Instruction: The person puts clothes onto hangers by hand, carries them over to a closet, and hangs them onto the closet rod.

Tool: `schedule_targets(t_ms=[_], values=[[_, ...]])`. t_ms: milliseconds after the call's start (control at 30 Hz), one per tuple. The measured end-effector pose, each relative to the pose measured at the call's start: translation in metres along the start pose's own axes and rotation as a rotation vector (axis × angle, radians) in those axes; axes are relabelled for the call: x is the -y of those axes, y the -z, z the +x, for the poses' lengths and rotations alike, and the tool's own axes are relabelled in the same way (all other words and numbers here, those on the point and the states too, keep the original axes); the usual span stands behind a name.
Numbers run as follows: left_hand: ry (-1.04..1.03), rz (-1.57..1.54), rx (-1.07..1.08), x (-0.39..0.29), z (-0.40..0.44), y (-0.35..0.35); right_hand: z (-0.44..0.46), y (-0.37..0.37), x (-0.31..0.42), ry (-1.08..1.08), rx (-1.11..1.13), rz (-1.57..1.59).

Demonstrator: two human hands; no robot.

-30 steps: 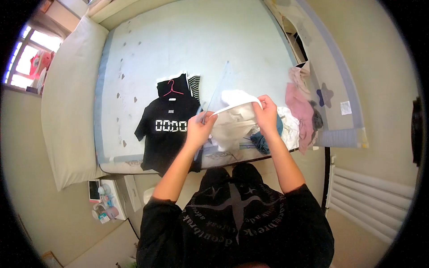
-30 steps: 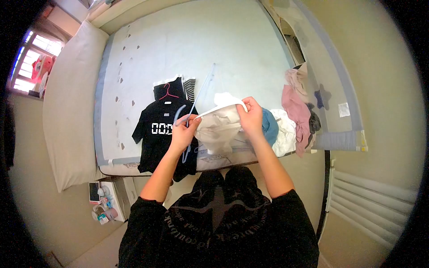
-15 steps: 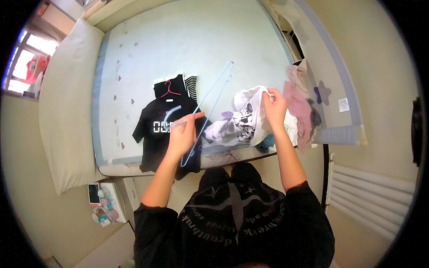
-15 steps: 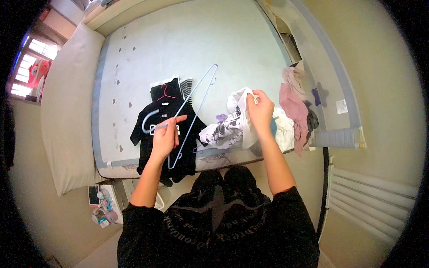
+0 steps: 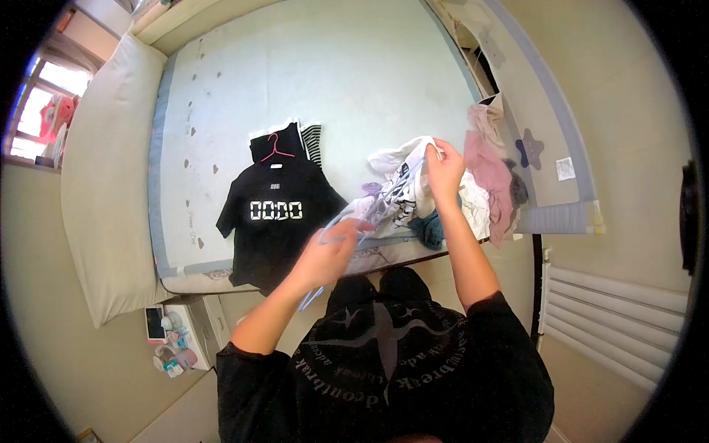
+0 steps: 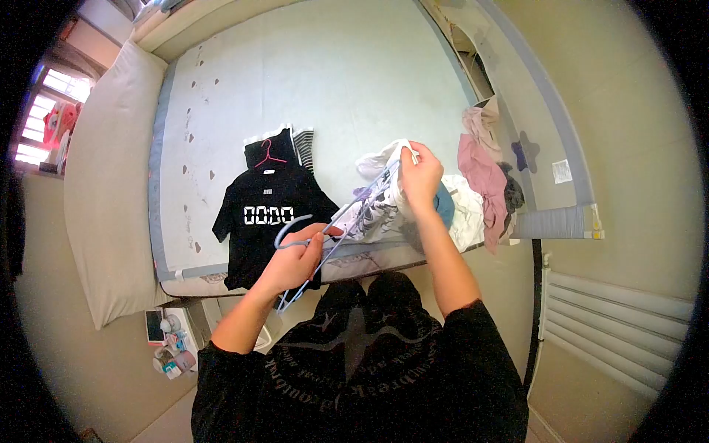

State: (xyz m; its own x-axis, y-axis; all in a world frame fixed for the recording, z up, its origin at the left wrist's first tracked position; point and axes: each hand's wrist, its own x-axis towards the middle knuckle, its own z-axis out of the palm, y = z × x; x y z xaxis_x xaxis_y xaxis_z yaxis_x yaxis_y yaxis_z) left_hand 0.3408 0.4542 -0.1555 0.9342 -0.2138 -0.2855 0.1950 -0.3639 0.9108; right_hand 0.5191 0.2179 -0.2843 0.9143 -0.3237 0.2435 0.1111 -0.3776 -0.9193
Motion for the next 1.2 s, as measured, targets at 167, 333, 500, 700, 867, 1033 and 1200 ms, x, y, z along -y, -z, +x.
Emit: schedule_targets(t_ms=[167,333,500,700,867,1033,1200], values=[[0.076,-0.024,-0.025,-0.004,0.009,-0.019,-0.025,-0.015,0.033,-0.014,0.017,-0.012],[-0.066,0.08,-0.22,0.027,0.043,-0.048,-0.057,-0.038,0.044,0.059,0.074,0.071],[-0.058,-0.109,-0.457,0.054,0.083,-0.06,-0.077,-0.038,0.058,0.012,0.282,0.202],[-0.143,-0.697,-0.57,0.019,0.072,-0.048,-0.078,-0.02,0.032,0.284,0.369,-0.146],[-0.287,-0.909,-0.718,-0.01,0.071,-0.025,-0.093,-0.018,-0.017,0.21,0.415,-0.145],[-0.401,-0.933,-0.85,-0.014,0.094,-0.004,-0.104,-0.015,-0.007,-0.141,0.568,0.25],[-0.325,-0.983,-0.97,-0.025,0.108,0.028,-0.09,0.01,0.036,-0.118,0.712,0.244]])
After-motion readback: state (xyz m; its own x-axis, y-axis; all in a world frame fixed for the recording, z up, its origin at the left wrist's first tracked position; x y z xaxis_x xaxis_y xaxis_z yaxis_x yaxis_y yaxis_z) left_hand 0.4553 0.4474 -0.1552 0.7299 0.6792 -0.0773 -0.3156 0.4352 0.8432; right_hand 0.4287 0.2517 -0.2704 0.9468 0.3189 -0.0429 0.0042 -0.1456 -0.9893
